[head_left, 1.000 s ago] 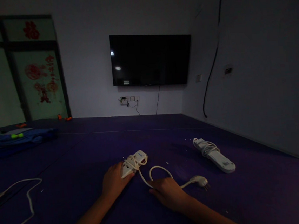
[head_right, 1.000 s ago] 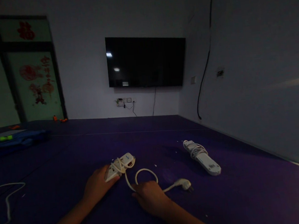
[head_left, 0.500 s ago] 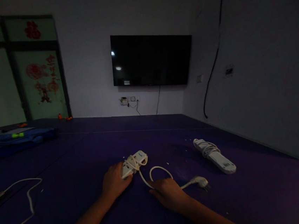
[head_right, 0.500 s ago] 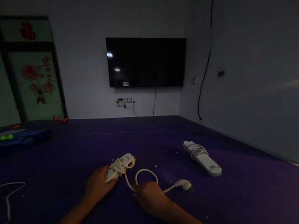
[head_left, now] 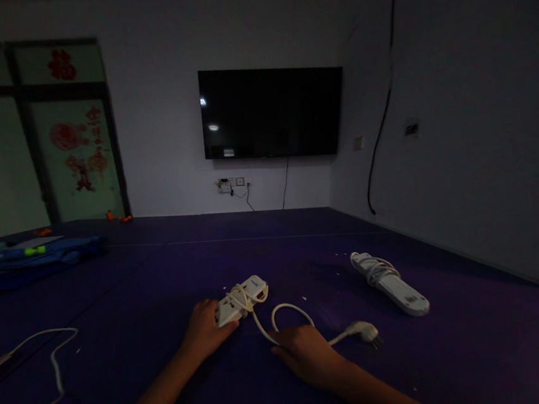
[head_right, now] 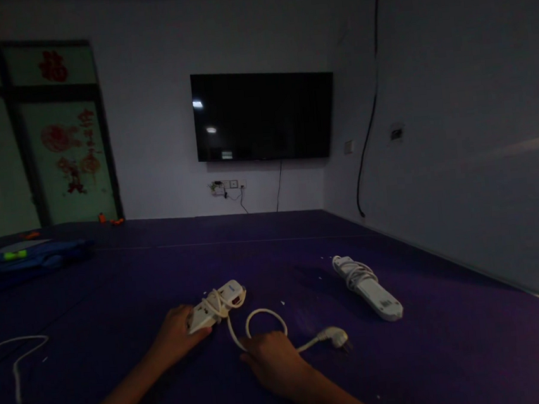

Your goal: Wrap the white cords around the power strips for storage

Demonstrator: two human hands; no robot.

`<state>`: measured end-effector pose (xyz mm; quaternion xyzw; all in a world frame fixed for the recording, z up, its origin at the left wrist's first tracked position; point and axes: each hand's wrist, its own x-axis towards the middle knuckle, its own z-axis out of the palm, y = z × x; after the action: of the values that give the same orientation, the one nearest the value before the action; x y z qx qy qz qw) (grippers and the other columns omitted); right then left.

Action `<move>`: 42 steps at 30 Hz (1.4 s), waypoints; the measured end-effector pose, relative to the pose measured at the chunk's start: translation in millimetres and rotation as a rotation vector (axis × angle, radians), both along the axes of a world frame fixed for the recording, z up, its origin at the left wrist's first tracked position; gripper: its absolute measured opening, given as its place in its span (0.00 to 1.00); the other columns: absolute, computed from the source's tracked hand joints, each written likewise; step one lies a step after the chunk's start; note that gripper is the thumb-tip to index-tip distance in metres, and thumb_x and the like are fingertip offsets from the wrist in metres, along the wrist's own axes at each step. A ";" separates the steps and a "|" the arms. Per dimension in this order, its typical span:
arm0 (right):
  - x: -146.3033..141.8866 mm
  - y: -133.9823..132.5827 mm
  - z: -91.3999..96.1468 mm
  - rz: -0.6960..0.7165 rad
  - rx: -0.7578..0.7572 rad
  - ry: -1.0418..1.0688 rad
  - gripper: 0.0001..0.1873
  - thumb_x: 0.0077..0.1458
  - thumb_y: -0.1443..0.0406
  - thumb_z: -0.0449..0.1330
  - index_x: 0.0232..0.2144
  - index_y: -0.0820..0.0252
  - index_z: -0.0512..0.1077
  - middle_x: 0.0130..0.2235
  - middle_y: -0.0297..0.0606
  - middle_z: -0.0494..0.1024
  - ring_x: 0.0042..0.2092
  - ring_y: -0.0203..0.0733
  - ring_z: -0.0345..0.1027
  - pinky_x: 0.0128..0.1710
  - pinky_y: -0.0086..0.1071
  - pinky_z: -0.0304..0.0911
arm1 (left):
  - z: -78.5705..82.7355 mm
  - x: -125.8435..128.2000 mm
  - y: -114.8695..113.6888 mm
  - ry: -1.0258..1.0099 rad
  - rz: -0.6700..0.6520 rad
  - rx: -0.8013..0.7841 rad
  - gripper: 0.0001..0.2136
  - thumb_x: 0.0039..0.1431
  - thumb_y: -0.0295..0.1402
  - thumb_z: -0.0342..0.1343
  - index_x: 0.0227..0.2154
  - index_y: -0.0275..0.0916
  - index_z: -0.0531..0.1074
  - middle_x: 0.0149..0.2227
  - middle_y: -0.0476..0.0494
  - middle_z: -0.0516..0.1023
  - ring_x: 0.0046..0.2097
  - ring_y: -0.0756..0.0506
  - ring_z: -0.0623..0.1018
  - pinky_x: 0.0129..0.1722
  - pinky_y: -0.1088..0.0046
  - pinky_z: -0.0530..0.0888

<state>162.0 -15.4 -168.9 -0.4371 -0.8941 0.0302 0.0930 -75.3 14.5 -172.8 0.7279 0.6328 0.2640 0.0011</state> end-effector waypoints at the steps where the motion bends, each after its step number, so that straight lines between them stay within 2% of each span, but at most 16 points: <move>1: -0.1 0.0 0.5 -0.002 -0.006 0.001 0.12 0.58 0.65 0.49 0.36 0.60 0.72 0.37 0.41 0.79 0.38 0.42 0.73 0.35 0.27 0.59 | -0.2 0.4 -0.4 0.005 -0.004 0.002 0.18 0.47 0.46 0.54 0.35 0.37 0.71 0.37 0.39 0.76 0.41 0.40 0.74 0.40 0.65 0.69; 8: -0.3 0.0 0.4 -0.003 -0.001 -0.025 0.13 0.57 0.64 0.49 0.41 0.60 0.71 0.38 0.43 0.78 0.39 0.45 0.73 0.35 0.29 0.61 | -3.5 5.7 -2.9 0.005 0.044 0.012 0.19 0.48 0.47 0.54 0.37 0.36 0.69 0.38 0.39 0.76 0.39 0.41 0.76 0.36 0.69 0.68; 13: 0.2 1.7 -2.1 0.021 0.055 -0.027 0.14 0.59 0.66 0.48 0.43 0.61 0.70 0.39 0.44 0.78 0.38 0.43 0.73 0.35 0.28 0.62 | 1.1 11.3 -9.1 0.020 0.104 0.067 0.21 0.51 0.46 0.52 0.42 0.35 0.67 0.39 0.37 0.76 0.41 0.40 0.76 0.37 0.68 0.68; 17: 2.1 8.7 -12.5 0.087 0.199 -0.053 0.15 0.59 0.68 0.47 0.45 0.62 0.69 0.37 0.44 0.78 0.36 0.42 0.73 0.33 0.29 0.63 | 5.9 14.8 -12.9 0.107 0.102 0.166 0.23 0.51 0.44 0.53 0.47 0.34 0.66 0.44 0.35 0.75 0.45 0.38 0.74 0.43 0.63 0.67; 21: 5.5 14.2 -23.4 0.183 0.402 -0.031 0.14 0.61 0.67 0.46 0.41 0.63 0.71 0.34 0.44 0.77 0.32 0.41 0.71 0.30 0.30 0.63 | 8.1 16.6 -15.5 0.214 0.050 0.258 0.23 0.52 0.41 0.54 0.49 0.36 0.66 0.47 0.35 0.73 0.47 0.36 0.72 0.46 0.60 0.66; 24: 9.6 14.2 -24.2 0.224 0.516 0.028 0.17 0.63 0.66 0.43 0.39 0.62 0.72 0.31 0.43 0.76 0.30 0.40 0.70 0.28 0.31 0.62 | 10.1 15.4 -17.3 0.276 -0.019 0.318 0.22 0.53 0.38 0.54 0.51 0.37 0.65 0.48 0.35 0.73 0.48 0.36 0.70 0.47 0.59 0.65; 27: 14.9 12.1 -19.1 0.211 0.563 0.101 0.19 0.64 0.63 0.43 0.35 0.60 0.73 0.31 0.43 0.76 0.30 0.38 0.70 0.29 0.30 0.62 | 12.3 13.1 -18.2 0.336 -0.104 0.356 0.23 0.53 0.36 0.55 0.53 0.39 0.64 0.50 0.36 0.72 0.49 0.36 0.70 0.49 0.59 0.64; 33: 22.0 6.6 -2.8 0.132 0.580 0.278 0.18 0.61 0.55 0.49 0.30 0.59 0.73 0.31 0.42 0.77 0.31 0.38 0.70 0.30 0.30 0.62 | 14.1 15.1 -20.4 0.422 -0.291 0.402 0.23 0.58 0.41 0.49 0.53 0.36 0.64 0.48 0.34 0.73 0.48 0.37 0.71 0.48 0.58 0.65; 38: 20.7 4.5 17.3 -0.036 0.492 0.519 0.22 0.45 0.46 0.60 0.27 0.59 0.71 0.29 0.39 0.75 0.31 0.39 0.69 0.30 0.29 0.61 | 14.1 19.3 -25.0 0.434 -0.422 0.424 0.22 0.58 0.40 0.47 0.53 0.35 0.64 0.47 0.34 0.74 0.48 0.38 0.71 0.49 0.59 0.65; 42: 24.8 7.2 36.8 0.048 0.334 0.619 0.26 0.32 0.46 0.67 0.27 0.59 0.72 0.29 0.37 0.73 0.31 0.38 0.68 0.30 0.28 0.61 | 13.9 23.4 -29.2 0.394 -0.495 0.456 0.24 0.54 0.40 0.52 0.51 0.34 0.65 0.47 0.33 0.74 0.48 0.37 0.72 0.48 0.58 0.66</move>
<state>186.8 -8.2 -132.1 -0.3649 -0.8261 0.0165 0.4291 -51.9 -14.7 -158.9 0.8768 0.3515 0.2446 -0.2186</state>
